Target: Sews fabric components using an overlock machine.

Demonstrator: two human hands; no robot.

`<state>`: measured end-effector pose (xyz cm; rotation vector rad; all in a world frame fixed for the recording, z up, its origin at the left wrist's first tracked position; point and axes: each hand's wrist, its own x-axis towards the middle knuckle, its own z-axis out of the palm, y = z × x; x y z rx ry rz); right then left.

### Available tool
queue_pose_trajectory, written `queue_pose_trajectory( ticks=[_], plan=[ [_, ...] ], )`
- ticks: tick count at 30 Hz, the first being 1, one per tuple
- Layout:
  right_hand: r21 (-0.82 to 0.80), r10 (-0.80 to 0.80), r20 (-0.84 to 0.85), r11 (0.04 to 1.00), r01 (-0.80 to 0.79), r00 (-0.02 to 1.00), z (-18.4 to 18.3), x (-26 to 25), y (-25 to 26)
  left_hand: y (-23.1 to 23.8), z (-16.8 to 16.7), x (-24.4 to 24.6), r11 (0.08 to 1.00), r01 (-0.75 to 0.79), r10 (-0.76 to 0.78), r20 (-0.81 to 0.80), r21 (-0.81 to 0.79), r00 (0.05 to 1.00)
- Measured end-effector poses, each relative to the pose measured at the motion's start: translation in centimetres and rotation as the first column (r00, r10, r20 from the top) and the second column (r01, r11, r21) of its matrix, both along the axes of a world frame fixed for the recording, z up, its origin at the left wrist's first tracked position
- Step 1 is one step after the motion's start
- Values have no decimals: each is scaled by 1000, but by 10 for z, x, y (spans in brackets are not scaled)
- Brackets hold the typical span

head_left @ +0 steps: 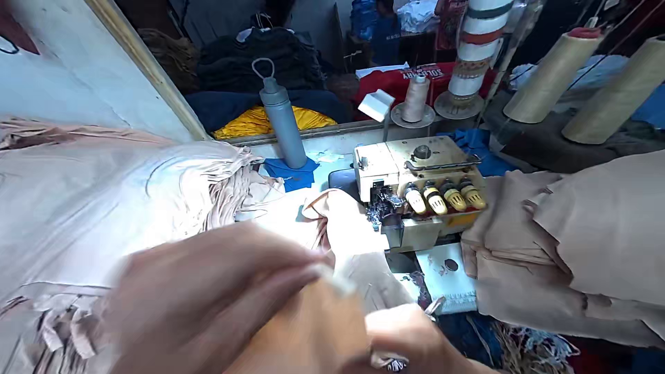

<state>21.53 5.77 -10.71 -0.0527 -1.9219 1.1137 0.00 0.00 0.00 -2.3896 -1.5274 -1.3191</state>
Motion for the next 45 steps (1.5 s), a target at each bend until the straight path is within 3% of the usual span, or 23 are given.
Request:
queue_pose_trajectory(
  ticks=[2, 4, 6, 8, 13, 18, 21, 24, 30, 37, 42, 45],
  plan=[
    [-188, -134, 91, 971, 149, 987, -46, -3, 24, 66, -41, 6, 998, 23, -22, -24, 56, 999],
    [-329, -256, 284, 879, 345, 924, -90, -3, 41, 116, -93, 6, 996, 32, -36, -40, -88, 999],
    [-346, -314, 411, 815, 465, 856, -124, 0, 51, 144, -135, 8, 967, -21, 0, -79, -255, 997],
    [-323, -338, 448, 802, 502, 828, -139, 4, 54, 152, -151, 13, 950, -48, 20, -93, -308, 995],
    [-347, -347, 384, 804, 482, 856, -128, 5, 49, 133, -153, 25, 956, -185, 147, -176, -226, 973],
    [-371, -360, 284, 814, 448, 889, -129, 4, 47, 126, -158, 30, 955, -227, 215, -80, -193, 973],
    [-224, -463, 225, 832, 508, 857, -132, 7, 48, 129, -158, 32, 963, -159, 179, 73, -217, 981],
    [-68, -606, 168, 780, 622, 778, -140, 8, 51, 135, -154, 32, 966, -42, 97, 207, -253, 973],
    [-278, -553, 113, 780, 561, 826, -142, 3, 49, 143, -153, 34, 944, -137, 174, 102, -300, 979],
    [-377, -422, 161, 809, 451, 892, -139, 6, 33, 131, -157, 37, 925, -196, 204, -10, -325, 979],
    [-434, -365, 166, 807, 400, 916, -136, 8, 33, 128, -166, 45, 962, -250, 232, -160, -106, 959],
    [-527, -344, 181, 757, 386, 921, -133, 10, 30, 126, -171, 48, 962, -272, 270, -245, 25, 931]
  ],
)
